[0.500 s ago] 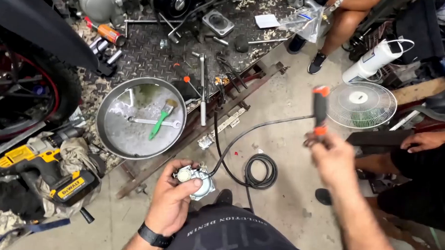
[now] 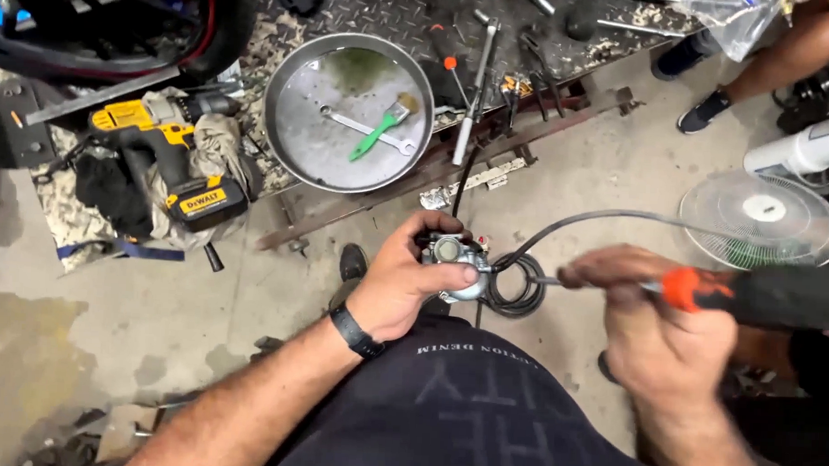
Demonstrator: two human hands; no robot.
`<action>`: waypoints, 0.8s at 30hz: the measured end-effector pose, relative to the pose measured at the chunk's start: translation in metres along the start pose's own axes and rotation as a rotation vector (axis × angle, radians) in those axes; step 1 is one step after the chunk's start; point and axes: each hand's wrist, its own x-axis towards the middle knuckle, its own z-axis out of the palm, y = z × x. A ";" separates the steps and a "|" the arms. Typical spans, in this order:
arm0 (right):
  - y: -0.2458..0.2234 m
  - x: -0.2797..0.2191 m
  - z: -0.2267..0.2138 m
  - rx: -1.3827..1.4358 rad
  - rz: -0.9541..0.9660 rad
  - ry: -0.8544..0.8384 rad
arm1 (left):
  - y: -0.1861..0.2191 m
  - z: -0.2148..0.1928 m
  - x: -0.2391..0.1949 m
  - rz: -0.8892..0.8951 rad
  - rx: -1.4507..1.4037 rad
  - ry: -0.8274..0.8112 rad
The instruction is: Servicing and reassembling a motorcycle carburetor at a repair station.
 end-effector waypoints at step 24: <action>0.019 0.028 0.034 -0.352 -0.055 -0.307 | 0.013 -0.001 -0.008 0.024 0.145 0.150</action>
